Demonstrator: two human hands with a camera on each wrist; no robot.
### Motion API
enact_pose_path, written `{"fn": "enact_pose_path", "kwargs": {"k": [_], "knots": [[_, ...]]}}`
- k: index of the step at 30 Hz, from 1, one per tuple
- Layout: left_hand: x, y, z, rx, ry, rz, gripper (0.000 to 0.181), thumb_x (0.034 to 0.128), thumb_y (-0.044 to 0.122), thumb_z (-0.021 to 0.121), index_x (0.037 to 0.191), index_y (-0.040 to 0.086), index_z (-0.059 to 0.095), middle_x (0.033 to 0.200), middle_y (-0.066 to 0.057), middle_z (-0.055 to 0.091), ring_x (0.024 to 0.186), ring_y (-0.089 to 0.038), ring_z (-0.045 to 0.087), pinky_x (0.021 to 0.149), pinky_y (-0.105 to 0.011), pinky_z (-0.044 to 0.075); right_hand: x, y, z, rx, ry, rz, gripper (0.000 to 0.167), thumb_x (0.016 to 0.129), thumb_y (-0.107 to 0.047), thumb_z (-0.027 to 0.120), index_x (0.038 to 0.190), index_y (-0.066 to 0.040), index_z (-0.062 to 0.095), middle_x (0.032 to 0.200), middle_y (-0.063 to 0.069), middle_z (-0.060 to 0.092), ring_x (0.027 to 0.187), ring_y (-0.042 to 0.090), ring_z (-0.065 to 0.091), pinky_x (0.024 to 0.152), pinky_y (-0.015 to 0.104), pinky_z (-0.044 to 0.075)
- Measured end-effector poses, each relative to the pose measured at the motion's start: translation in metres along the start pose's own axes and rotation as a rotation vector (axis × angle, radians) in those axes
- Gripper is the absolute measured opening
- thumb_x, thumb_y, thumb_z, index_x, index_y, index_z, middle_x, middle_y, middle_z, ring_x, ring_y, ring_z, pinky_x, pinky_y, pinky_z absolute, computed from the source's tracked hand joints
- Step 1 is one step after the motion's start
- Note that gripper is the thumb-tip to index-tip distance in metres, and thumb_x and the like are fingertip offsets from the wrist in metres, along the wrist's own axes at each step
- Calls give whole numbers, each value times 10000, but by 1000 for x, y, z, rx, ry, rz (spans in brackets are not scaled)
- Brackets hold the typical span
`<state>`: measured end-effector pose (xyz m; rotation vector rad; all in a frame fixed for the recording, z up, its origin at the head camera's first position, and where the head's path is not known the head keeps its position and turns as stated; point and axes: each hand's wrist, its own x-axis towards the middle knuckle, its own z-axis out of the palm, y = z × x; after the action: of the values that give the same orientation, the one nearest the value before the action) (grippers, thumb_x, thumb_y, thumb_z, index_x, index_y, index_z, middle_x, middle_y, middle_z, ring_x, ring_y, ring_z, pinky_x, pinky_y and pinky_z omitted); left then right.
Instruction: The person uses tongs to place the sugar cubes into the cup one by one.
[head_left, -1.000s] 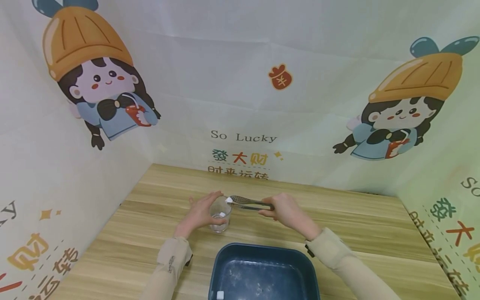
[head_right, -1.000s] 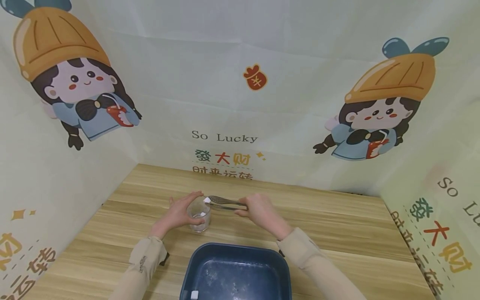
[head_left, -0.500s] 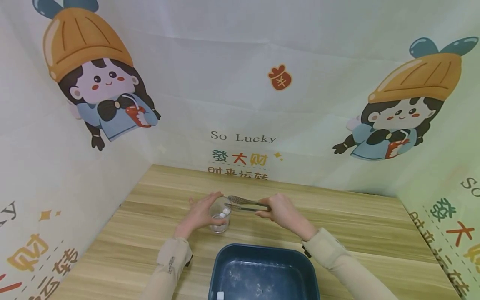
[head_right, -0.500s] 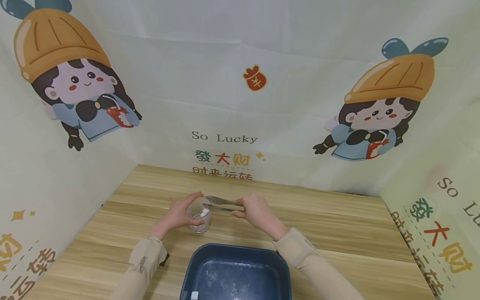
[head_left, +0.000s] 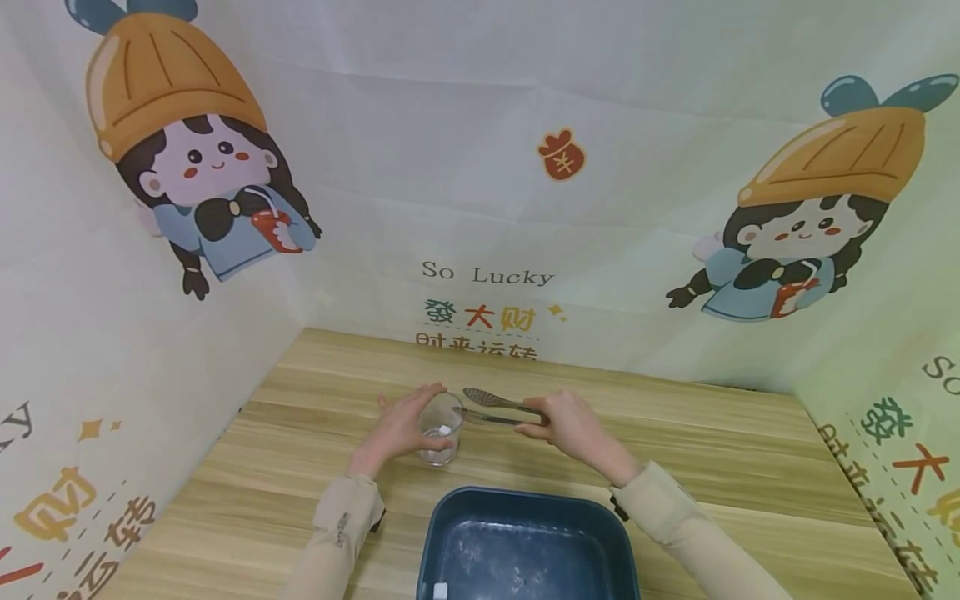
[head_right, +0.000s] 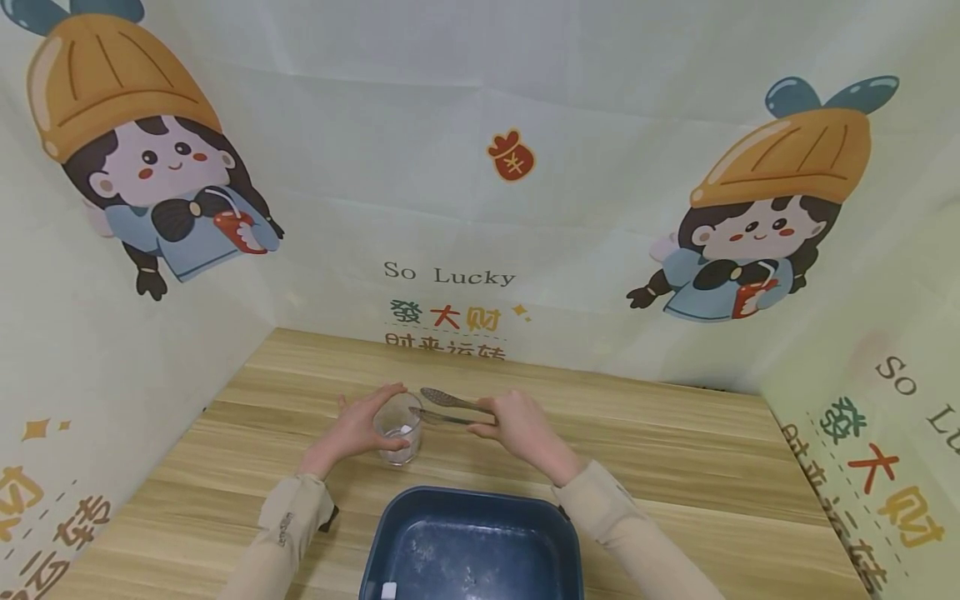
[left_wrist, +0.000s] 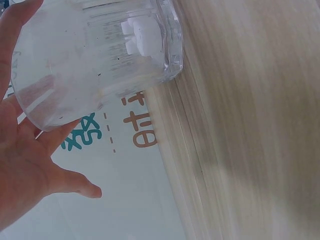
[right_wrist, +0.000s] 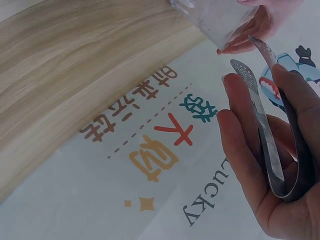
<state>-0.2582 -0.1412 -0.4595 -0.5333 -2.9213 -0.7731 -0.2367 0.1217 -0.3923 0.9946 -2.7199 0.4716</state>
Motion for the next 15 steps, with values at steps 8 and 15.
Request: {"fn": "enact_pose_path", "kwargs": {"k": [8,15], "knots": [[0,-2,1,-8,1,2,860,603,419,774,1328,153,396,1406,-104,379,1289,-336,348,918,-761,24,-7,1,-1,4,0,33,420,760,-317,672,1093,-63,639,581,-15,633,432,-9,438,416,126,329],[1,-3,2,-4,5,9,860,600,422,774,1324,151,396,1401,-108,385,1282,-343,356,915,-760,25,-14,3,-4,3,31,27,435,757,-315,679,1122,-85,627,561,-36,625,411,-26,411,405,123,312]]}}
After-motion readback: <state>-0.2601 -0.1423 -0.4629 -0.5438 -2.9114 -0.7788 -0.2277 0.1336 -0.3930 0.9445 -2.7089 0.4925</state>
